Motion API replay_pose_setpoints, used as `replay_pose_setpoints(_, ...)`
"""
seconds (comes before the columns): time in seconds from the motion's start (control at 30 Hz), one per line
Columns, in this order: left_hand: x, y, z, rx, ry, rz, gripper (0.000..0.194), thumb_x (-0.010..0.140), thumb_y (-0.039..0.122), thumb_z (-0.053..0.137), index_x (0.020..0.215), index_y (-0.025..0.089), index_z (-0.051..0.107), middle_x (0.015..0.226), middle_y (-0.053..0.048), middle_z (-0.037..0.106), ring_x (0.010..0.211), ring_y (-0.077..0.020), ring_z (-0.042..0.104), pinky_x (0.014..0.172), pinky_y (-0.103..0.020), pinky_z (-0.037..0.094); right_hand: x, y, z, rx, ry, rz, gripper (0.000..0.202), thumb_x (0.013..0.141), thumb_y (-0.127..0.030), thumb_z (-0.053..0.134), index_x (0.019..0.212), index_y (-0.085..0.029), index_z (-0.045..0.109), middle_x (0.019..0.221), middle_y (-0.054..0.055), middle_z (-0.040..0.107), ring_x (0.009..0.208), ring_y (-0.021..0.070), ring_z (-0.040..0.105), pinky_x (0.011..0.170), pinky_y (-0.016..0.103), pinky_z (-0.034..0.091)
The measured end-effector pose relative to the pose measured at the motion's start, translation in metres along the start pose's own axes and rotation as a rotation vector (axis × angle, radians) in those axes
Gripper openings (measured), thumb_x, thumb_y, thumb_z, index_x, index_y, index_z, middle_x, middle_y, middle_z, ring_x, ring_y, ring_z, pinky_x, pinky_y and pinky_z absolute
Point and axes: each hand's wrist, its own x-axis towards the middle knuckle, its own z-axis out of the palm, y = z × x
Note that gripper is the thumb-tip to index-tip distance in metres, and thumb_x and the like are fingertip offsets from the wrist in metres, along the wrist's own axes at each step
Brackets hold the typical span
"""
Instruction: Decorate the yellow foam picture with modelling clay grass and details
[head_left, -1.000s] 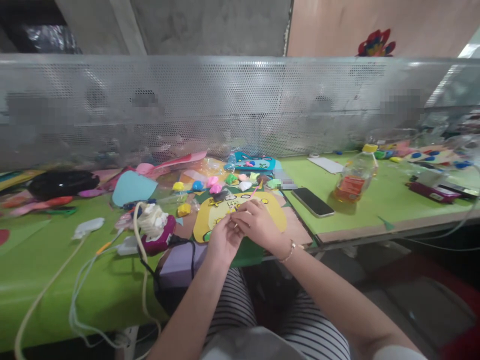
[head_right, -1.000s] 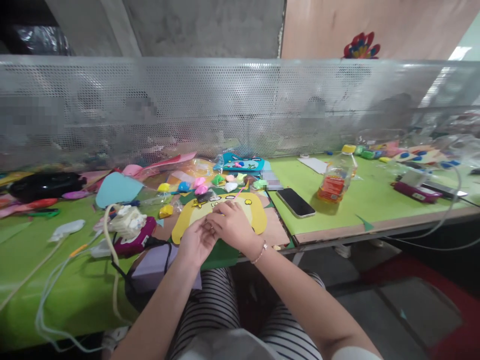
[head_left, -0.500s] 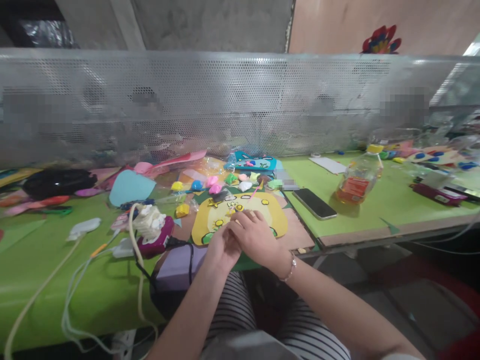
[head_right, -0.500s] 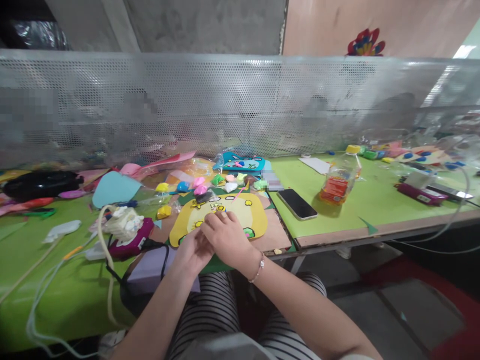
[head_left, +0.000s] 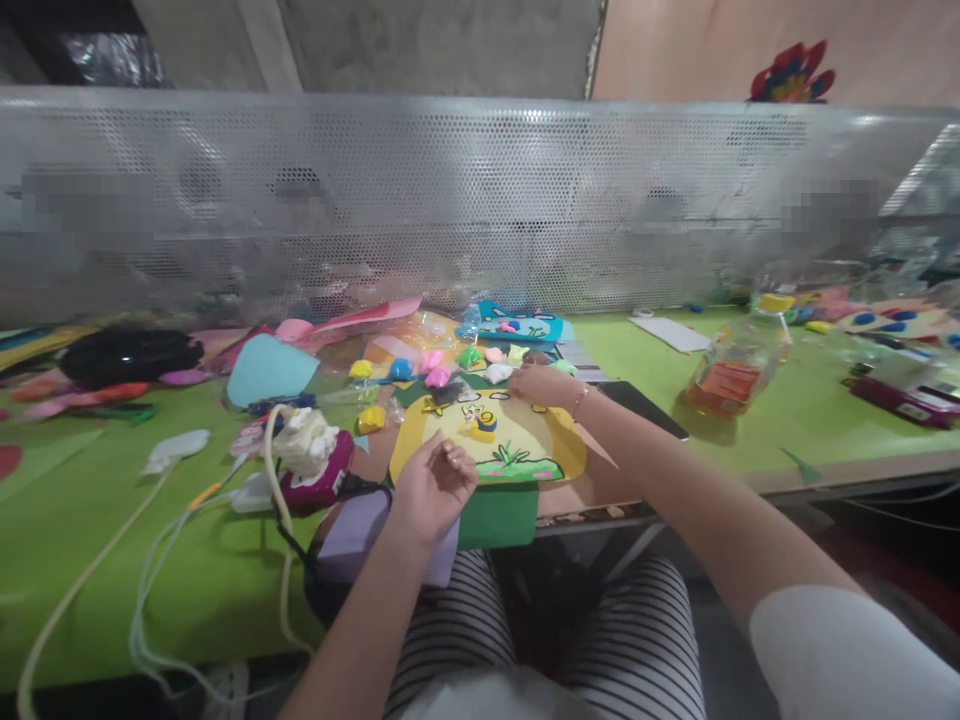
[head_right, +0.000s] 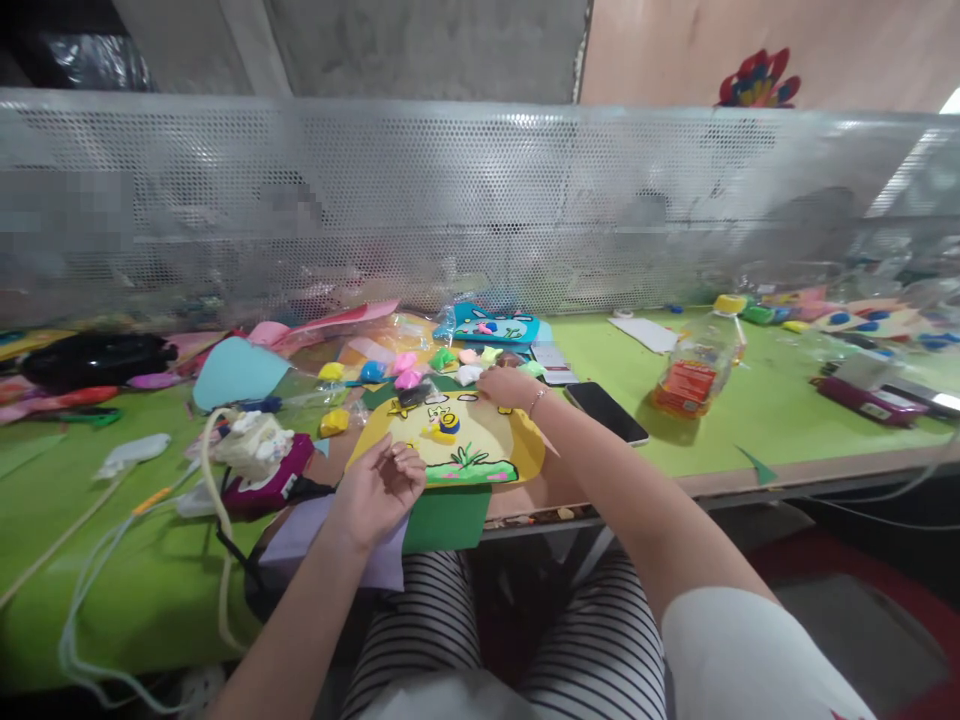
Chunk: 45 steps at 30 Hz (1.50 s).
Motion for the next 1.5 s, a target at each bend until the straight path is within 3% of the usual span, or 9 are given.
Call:
replay_pose_setpoints(0.2,0.003,0.012,0.000,0.143,-0.004,-0.016,0.034,0.095,0.017,0.040,0.061,0.013,0.047,0.057,0.003,0.040,0.049,-0.0044,0.045,0.047,-0.014,0.043,0.001,0.000,-0.007,0.137,0.030,0.028,0.016,0.075,0.000,0.055,0.072,-0.015,0.062,0.084,0.010,0.068,0.080,0.0205,0.063,0.071,0.030,0.042)
replay_pose_setpoints(0.33,0.011,0.016,-0.001,0.330,0.015,0.085,0.022,0.091,0.010,0.042,0.076,0.010,0.059,0.062,0.001,0.046,0.053,-0.0045,0.048,0.052,-0.014,0.045,-0.026,-0.010,-0.028,0.288,0.230,0.124,0.017,0.076,-0.003,0.049,0.080,-0.016,0.058,0.087,0.009,0.065,0.083,0.0198,0.061,0.074,0.032,0.045)
replay_pose_setpoints(0.43,0.014,0.014,-0.003,0.541,-0.008,0.190,0.016,0.086,0.016,0.052,0.073,0.012,0.060,0.057,0.003,0.042,0.048,-0.0054,0.042,0.047,-0.015,0.038,-0.061,-0.039,-0.035,0.439,0.389,0.227,0.017,0.084,-0.011,0.038,0.086,-0.018,0.053,0.083,0.005,0.061,0.076,0.0160,0.061,0.069,0.031,0.049)
replay_pose_setpoints(0.47,0.015,0.012,-0.004,0.630,-0.021,0.228,0.017,0.083,0.020,0.056,0.067,0.013,0.059,0.055,0.004,0.040,0.046,-0.0057,0.038,0.045,-0.016,0.034,-0.074,-0.052,-0.034,0.542,0.439,0.255,0.019,0.088,-0.014,0.033,0.088,-0.019,0.051,0.078,0.003,0.060,0.072,0.0137,0.062,0.068,0.029,0.051)
replay_pose_setpoints(0.57,0.018,0.003,-0.005,0.943,-0.050,0.364,0.027,0.073,0.025,0.068,0.052,0.018,0.052,0.049,0.005,0.037,0.046,-0.0082,0.032,0.046,-0.021,0.027,-0.102,-0.091,-0.026,1.312,0.631,0.439,0.015,0.087,-0.029,0.045,0.078,-0.020,0.051,0.072,0.000,0.059,0.067,0.0135,0.064,0.068,0.031,0.054)
replay_pose_setpoints(0.63,0.022,-0.004,-0.004,1.156,-0.054,0.460,0.032,0.068,0.023,0.072,0.046,0.020,0.049,0.047,0.004,0.039,0.049,-0.0109,0.033,0.050,-0.024,0.026,-0.110,-0.111,-0.018,1.465,0.658,0.547,0.016,0.082,-0.033,0.053,0.075,-0.020,0.054,0.070,0.000,0.060,0.067,0.0137,0.064,0.068,0.030,0.055)
replay_pose_setpoints(0.93,0.032,-0.021,-0.016,1.720,-0.023,0.700,0.024,0.066,0.019,0.073,0.060,0.023,0.051,0.057,0.002,0.050,0.061,-0.0188,0.049,0.062,-0.027,0.033,-0.119,-0.146,0.008,1.212,0.757,0.681,0.009,0.078,-0.026,0.056,0.080,-0.019,0.062,0.080,0.005,0.066,0.075,0.0194,0.066,0.068,0.033,0.055)
replay_pose_setpoints(1.2,0.030,-0.027,-0.017,1.875,-0.006,0.725,0.008,0.072,0.021,0.068,0.074,0.024,0.062,0.070,-0.004,0.062,0.072,-0.0241,0.058,0.064,-0.028,0.036,-0.116,-0.141,0.007,1.346,0.679,0.750,0.013,0.075,-0.034,0.057,0.077,-0.021,0.056,0.071,0.003,0.065,0.068,0.0195,0.068,0.065,0.034,0.057)
replay_pose_setpoints(1.5,0.030,-0.028,-0.018,1.968,0.000,0.732,0.006,0.074,0.021,0.066,0.079,0.024,0.065,0.076,-0.005,0.066,0.072,-0.0241,0.060,0.060,-0.027,0.034,-0.114,-0.139,0.008,1.392,0.636,0.756,0.013,0.074,-0.033,0.058,0.077,-0.021,0.057,0.074,0.004,0.065,0.070,0.0198,0.068,0.066,0.035,0.057)
